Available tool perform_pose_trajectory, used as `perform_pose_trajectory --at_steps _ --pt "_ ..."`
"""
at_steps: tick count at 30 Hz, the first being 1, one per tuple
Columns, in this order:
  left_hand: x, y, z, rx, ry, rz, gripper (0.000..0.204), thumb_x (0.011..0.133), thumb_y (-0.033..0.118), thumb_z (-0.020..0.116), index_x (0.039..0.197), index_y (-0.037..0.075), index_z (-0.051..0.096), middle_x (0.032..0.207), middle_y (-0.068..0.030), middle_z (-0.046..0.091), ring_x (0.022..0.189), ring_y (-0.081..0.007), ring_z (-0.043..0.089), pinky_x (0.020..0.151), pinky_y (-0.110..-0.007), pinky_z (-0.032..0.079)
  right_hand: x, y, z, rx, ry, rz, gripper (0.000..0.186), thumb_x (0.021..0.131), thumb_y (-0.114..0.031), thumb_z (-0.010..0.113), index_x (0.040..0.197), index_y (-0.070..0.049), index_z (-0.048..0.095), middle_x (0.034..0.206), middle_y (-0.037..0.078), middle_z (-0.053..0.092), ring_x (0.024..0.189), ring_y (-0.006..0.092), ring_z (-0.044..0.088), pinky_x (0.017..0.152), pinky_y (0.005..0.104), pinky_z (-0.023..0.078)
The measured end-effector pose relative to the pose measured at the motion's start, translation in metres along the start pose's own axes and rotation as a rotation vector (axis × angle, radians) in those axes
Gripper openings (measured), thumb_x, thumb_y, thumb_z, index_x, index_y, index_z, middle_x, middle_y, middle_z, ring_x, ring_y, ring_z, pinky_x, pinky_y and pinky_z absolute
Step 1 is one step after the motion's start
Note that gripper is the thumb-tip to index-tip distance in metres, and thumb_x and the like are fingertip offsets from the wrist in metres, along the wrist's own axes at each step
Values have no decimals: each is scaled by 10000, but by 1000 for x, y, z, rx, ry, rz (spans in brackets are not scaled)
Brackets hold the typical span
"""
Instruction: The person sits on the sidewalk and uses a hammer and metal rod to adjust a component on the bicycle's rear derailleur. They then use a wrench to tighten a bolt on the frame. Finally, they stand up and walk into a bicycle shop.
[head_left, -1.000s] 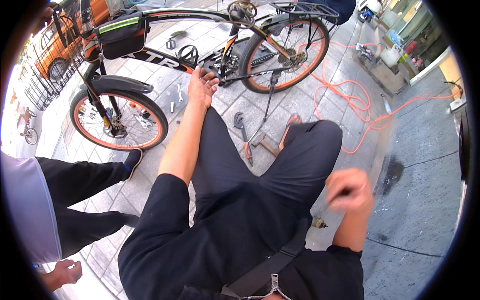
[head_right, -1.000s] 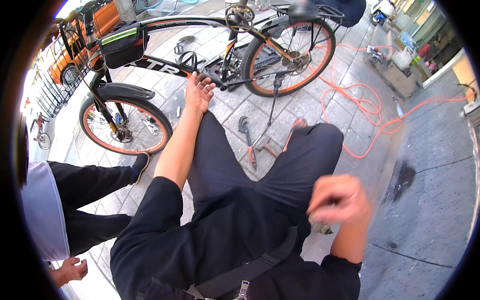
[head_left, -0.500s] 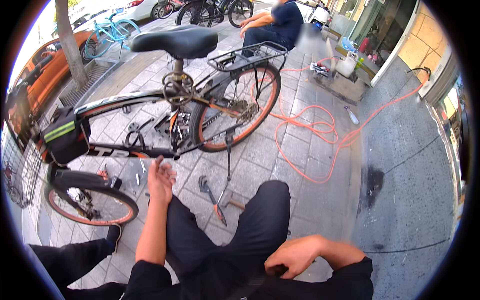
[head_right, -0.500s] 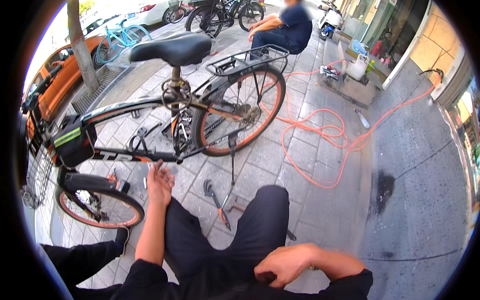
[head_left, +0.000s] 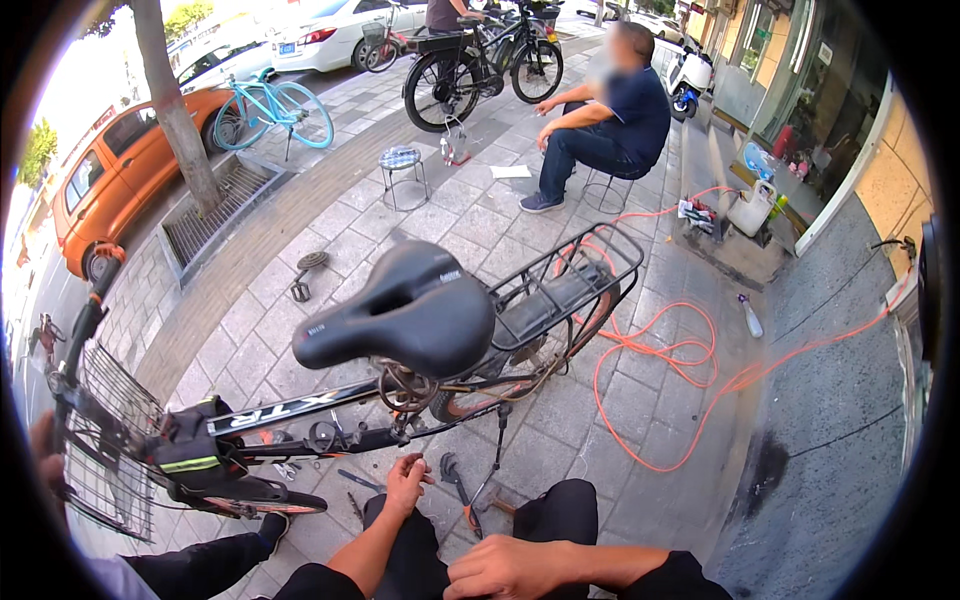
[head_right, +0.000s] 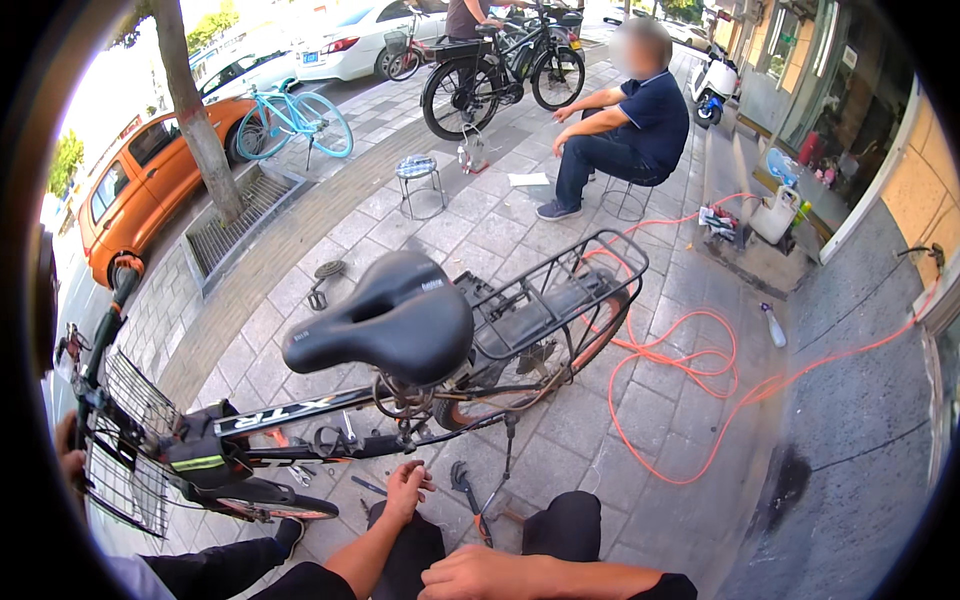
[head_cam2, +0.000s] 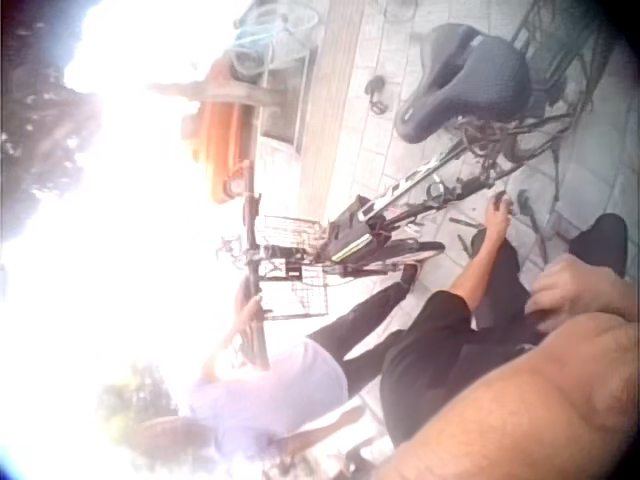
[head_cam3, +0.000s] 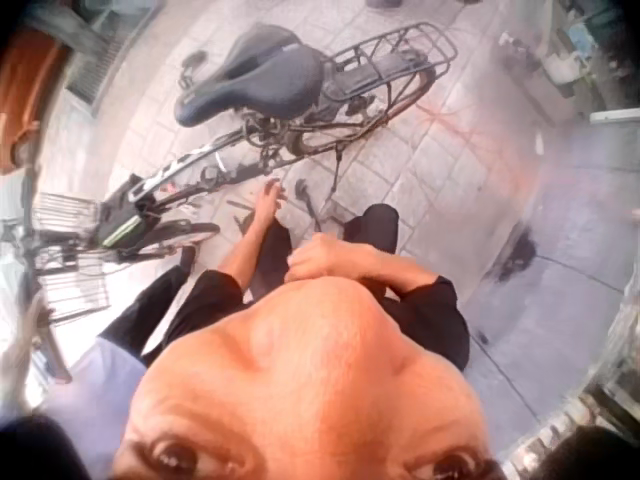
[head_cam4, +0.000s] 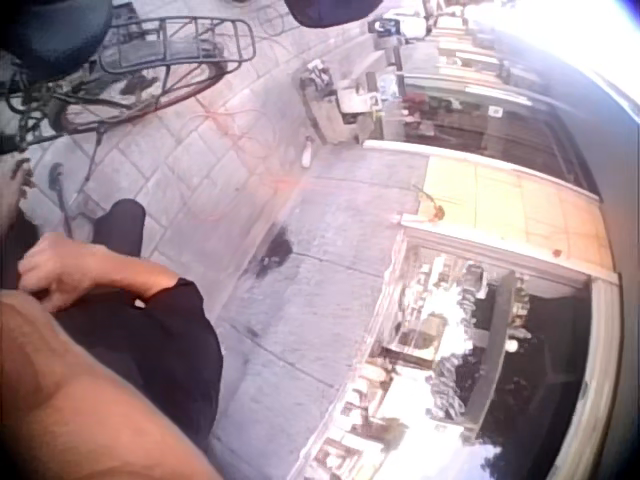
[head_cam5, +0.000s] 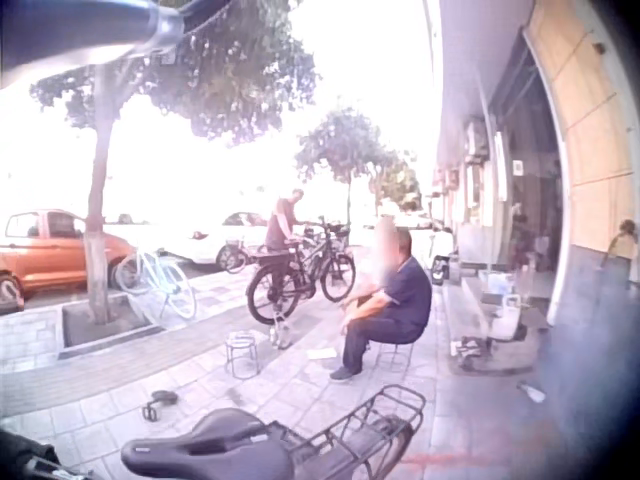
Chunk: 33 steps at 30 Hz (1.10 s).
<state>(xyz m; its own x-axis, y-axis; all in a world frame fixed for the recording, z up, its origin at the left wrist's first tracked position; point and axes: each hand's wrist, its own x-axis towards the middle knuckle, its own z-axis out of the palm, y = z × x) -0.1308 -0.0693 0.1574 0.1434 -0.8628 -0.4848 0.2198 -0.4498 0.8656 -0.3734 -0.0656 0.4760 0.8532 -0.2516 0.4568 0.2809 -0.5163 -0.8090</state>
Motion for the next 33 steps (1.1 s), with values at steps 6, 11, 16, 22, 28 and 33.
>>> perform_pose_trajectory --at_steps 6,11,16,22,28,33 --pt "-94 113 25 -22 6 -94 427 1008 274 630 1320 -14 577 994 -97 695 742 -163 712 489 -231 458 178 -134 -75 -73 121 -405 241 860 -248 649 1002 -54 664 771 54 542 658 250 595 526 401 452" --pt "-122 218 85 54 -221 -62 411 1019 288 620 1323 13 589 1013 -86 701 749 -144 711 500 -230 456 286 -269 -121 -248 189 -555 187 792 -246 637 867 -77 609 772 47 560 629 256 600 513 391 492" --pt "-116 300 162 192 -426 14 467 1031 311 607 1371 -3 554 1026 -89 692 789 -140 710 507 -229 467 293 -306 -149 -139 -140 -382 174 750 -177 644 884 -76 693 855 141 689 756 373 693 624 483 534" --pt "-68 311 306 158 -493 -72 433 1025 313 600 1336 13 578 1013 -91 680 779 -171 714 521 -248 471 178 -281 -227 -40 188 -298 250 776 -295 744 838 -57 695 836 139 683 812 373 698 669 490 538" --pt "-63 332 489 182 -733 -144 461 1025 325 607 1346 -2 558 1014 -93 662 768 -178 704 514 -239 470 34 -294 -346 -425 324 8 352 842 -368 761 811 -82 557 828 48 567 790 268 611 571 438 499" --pt "-86 347 613 286 -935 -130 526 1012 361 611 1378 -12 549 1087 -111 674 822 -170 710 564 -260 490 -113 -304 -388 -558 599 344 244 861 -333 776 960 -121 709 847 40 643 809 256 645 650 416 511"
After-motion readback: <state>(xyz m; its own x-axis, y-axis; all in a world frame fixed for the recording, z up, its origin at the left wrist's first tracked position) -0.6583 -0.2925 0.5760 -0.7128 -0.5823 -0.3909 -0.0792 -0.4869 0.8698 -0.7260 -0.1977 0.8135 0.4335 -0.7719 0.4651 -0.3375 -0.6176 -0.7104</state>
